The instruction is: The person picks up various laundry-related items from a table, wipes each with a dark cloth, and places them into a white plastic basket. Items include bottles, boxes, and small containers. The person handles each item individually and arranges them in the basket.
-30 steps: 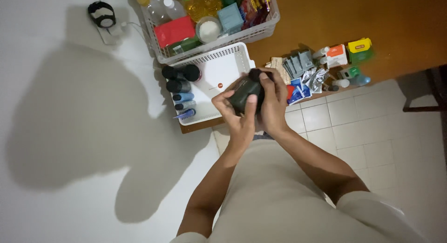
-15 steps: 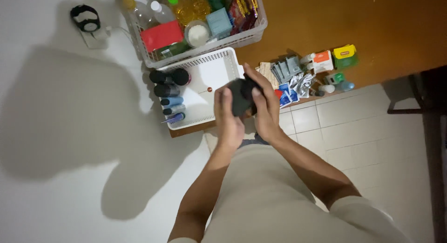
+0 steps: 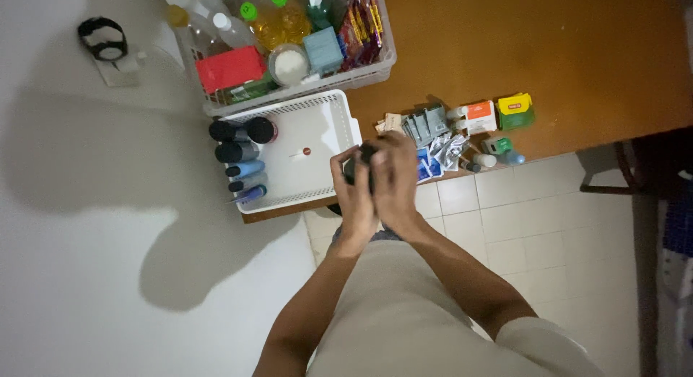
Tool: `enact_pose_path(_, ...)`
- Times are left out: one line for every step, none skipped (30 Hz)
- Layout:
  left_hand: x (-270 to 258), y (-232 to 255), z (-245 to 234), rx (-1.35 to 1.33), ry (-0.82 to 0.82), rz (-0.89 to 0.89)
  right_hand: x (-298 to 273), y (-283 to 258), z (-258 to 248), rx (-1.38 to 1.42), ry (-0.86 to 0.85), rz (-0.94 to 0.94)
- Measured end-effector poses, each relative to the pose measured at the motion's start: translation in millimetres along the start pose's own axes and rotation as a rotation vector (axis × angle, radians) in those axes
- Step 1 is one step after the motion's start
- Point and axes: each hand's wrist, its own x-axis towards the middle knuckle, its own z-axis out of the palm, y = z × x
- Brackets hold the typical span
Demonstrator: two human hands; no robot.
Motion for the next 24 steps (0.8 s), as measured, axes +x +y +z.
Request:
enact_pose_path(10, -6, -7, -0.003, 0.007, -0.001, 2, -7, -4, -0.002, -0.006, 0.003)
enact_pose_path(21, -12, -14, -0.153, 0.019, -0.05, 6, -13, -8, -0.097, -0.1, -0.291)
enact_pose_path(32, -18, -20, -0.303, 0.031, -0.098, 10, -20, -12, -0.189, -0.2, -0.584)
enact_pose_path(39, -16, -24, -0.31, 0.034, -0.094, 16, -7, -16, -0.189, -0.207, -0.588)
enact_pose_path(46, -13, -27, -0.371, 0.029, -0.182, 21, 7, -19, -0.188, -0.298, -0.622)
enact_pose_path(50, -11, -33, -0.432, 0.031, -0.269, 25, 20, -21, -0.183, -0.393, -0.652)
enact_pose_path(57, -16, -37, -0.439, 0.041, -0.266, 33, 37, -21, -0.181, -0.405, -0.65)
enact_pose_path(66, -21, -40, -0.442, 0.05, -0.216, 42, 53, -20, -0.15, -0.403, -0.682)
enact_pose_path(75, -26, -44, -0.444, 0.059, -0.166, 52, 70, -19, -0.118, -0.4, -0.714)
enact_pose_path(73, -17, -38, -0.452, 0.069, -0.161, 65, 69, -19, -0.116, -0.414, -0.714)
enact_pose_path(72, -9, -33, -0.395, 0.08, -0.087, 79, 69, -18, -0.223, -0.293, -0.52)
enact_pose_path(70, -1, -26, -0.336, 0.091, -0.016, 92, 68, -17, -0.329, -0.172, -0.322)
enact_pose_path(71, 0, -29, -0.343, 0.103, -0.014, 110, 101, -12, -0.331, -0.186, -0.321)
enact_pose_path(72, 1, -32, -0.322, 0.149, 0.009, 126, 134, -5, -0.419, -0.14, -0.314)
enact_pose_path(71, 3, -37, -0.3, 0.196, 0.031, 142, 167, 3, -0.507, -0.093, -0.308)
enact_pose_path(72, 4, -39, -0.307, 0.211, 0.032, 152, 187, 10, -0.509, -0.11, -0.307)
enact_pose_path(73, 6, -42, -0.292, 0.266, 0.019, 162, 207, 17, -0.504, -0.109, -0.263)
enact_pose_path(74, 9, -45, -0.278, 0.318, 0.008, 173, 226, 26, -0.498, -0.107, -0.223)
enact_pose_path(75, 4, -55, -0.287, 0.331, 0.013, 175, 232, 30, -0.498, -0.123, -0.227)
enact_pose_path(78, 0, -65, -0.199, 0.353, 0.021, 179, 236, 35, -0.475, -0.139, -0.238)
enact_pose_path(80, -4, -75, -0.111, 0.375, 0.027, 183, 240, 40, -0.451, -0.154, -0.249)
enact_pose_path(85, -15, -88, -0.121, 0.39, 0.033, 182, 243, 37, -0.45, -0.172, -0.254)
enact_pose_path(89, -25, -101, -0.155, 0.428, 0.016, 181, 245, 35, -0.476, -0.174, -0.294)
enact_pose_path(93, -33, -117, -0.188, 0.471, 0.003, 178, 247, 38, -0.495, -0.179, -0.334)
